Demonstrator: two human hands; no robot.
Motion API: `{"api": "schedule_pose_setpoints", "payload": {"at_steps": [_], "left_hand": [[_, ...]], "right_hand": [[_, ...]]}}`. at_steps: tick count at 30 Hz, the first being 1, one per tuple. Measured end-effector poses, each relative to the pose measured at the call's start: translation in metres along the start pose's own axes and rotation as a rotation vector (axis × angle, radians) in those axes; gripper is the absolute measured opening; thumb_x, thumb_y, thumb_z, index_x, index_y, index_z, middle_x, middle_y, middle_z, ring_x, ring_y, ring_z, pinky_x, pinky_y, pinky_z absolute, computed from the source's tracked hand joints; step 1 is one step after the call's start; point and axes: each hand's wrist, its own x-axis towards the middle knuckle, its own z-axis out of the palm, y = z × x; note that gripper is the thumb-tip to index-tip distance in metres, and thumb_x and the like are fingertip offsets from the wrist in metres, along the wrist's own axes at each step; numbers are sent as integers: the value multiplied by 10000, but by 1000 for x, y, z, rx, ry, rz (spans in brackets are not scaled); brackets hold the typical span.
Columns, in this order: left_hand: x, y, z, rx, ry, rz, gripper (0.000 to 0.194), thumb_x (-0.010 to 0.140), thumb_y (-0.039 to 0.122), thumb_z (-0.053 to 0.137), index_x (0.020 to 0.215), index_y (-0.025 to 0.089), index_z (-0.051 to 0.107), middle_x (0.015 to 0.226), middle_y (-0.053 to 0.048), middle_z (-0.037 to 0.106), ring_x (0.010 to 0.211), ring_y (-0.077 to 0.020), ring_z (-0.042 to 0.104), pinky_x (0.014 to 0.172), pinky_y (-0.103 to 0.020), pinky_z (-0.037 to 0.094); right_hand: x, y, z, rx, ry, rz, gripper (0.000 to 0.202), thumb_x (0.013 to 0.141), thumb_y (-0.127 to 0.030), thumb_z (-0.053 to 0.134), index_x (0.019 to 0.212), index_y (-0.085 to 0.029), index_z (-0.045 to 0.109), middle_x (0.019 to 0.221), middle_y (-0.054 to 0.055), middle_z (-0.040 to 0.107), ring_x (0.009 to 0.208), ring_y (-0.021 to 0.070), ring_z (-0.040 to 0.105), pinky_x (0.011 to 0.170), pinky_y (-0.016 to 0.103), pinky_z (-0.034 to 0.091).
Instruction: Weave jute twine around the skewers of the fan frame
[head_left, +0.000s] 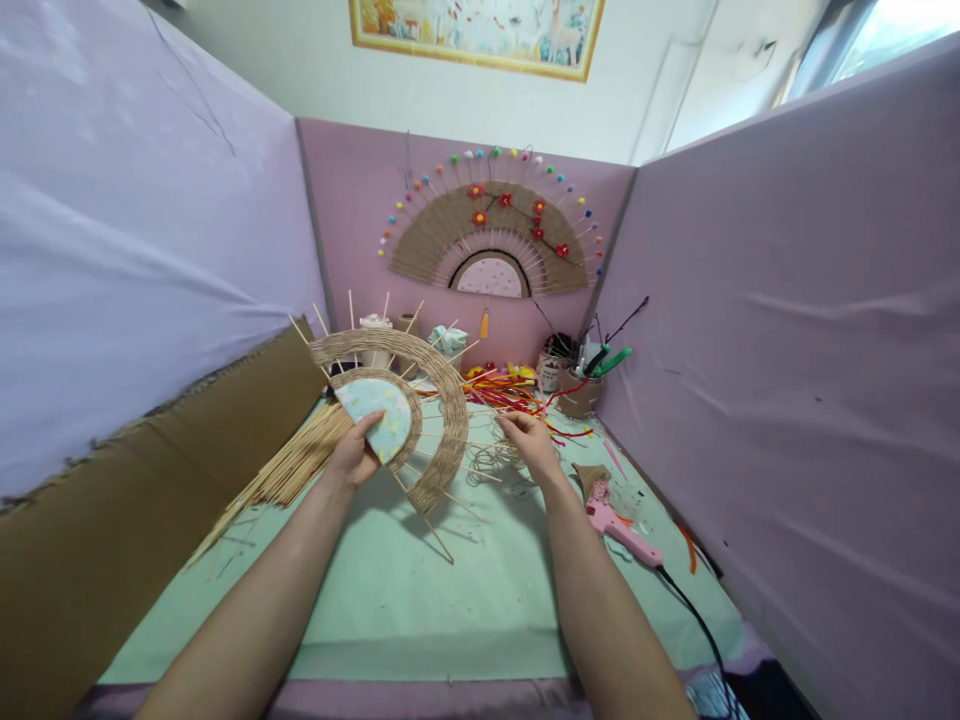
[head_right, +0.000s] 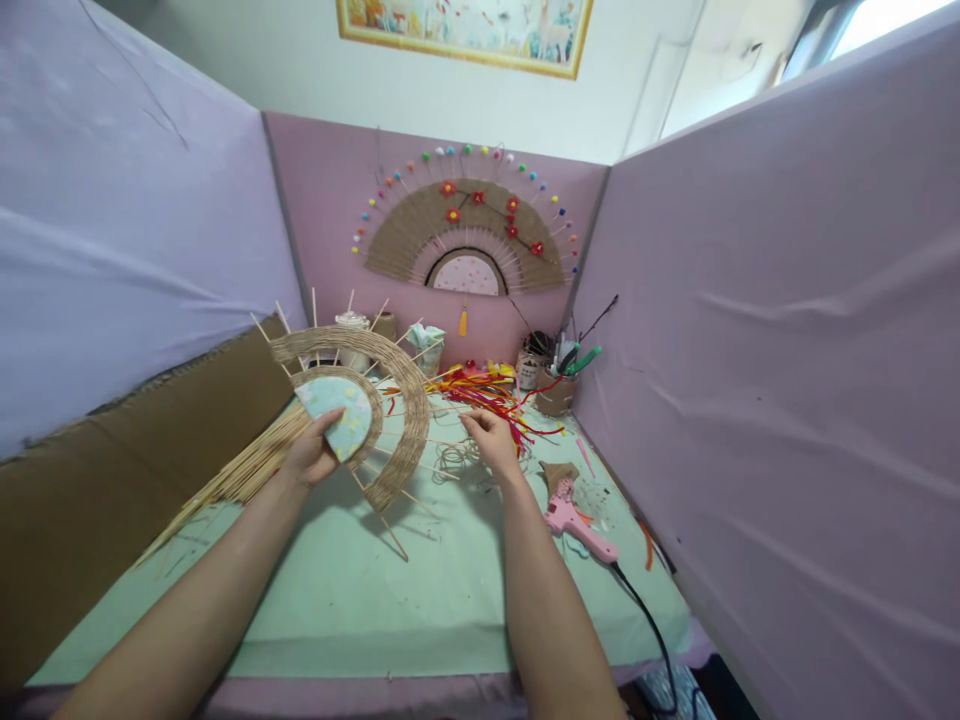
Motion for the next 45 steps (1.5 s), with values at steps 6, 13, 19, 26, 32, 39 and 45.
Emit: {"api": "schedule_pose_setpoints", "payload": {"at_steps": [6,13,19,26,32,39,45], "left_hand": [[0,1,3,-25,34,68,349,788,73,532,1126,138,591,862,-72,733,791,-187,693,821,-295,538],[4,5,0,-110,111,181,354,779,64,558,1113,169,609,860,-47,734,767,-166,693,787,-259,545],[4,3,2,-97,111,182,351,773,60,570,1099,178,622,840,-37,734,748,-165,692,785,-266,547],[-1,6,8,-157,89,152,252,818,78,513,1028,138,640,806,-40,732,718,-139,686,793,-252,540],[-4,1,12,-204,86,77,311,834,103,505,1126,147,604,875,-62,728,772,-156,687,812,-285,538],[-2,0,12,-261,86,76,339,839,96,504,1164,143,585,952,-78,720,836,-165,682,862,-312,520],[-2,4,13,-293,84,149,359,851,83,481,1189,167,569,902,-48,731,816,-152,686,864,-287,517]], "right_hand": [[-3,-3,1,-68,-44,-26,301,707,-457,630,727,-157,647,620,2,563,576,119,465,556,240,368],[-7,-13,1,-172,133,-150,314,749,-465,586,637,-171,593,540,-25,469,513,109,380,508,242,308],[-25,-20,2,-180,81,-164,257,759,-415,592,665,-177,608,564,-13,490,540,117,408,525,243,323],[-37,-18,3,-38,-89,-75,225,795,-386,555,820,-187,657,678,19,596,634,144,529,573,247,395],[-40,-20,13,-24,-258,-36,187,775,-356,593,818,-198,684,665,17,624,636,146,562,615,259,426],[-45,-17,20,-62,-356,14,200,772,-370,601,821,-198,690,728,33,669,685,166,606,638,275,458],[-44,-19,17,-123,-369,-9,169,777,-331,595,827,-204,696,769,40,682,717,174,619,672,281,466]]}}
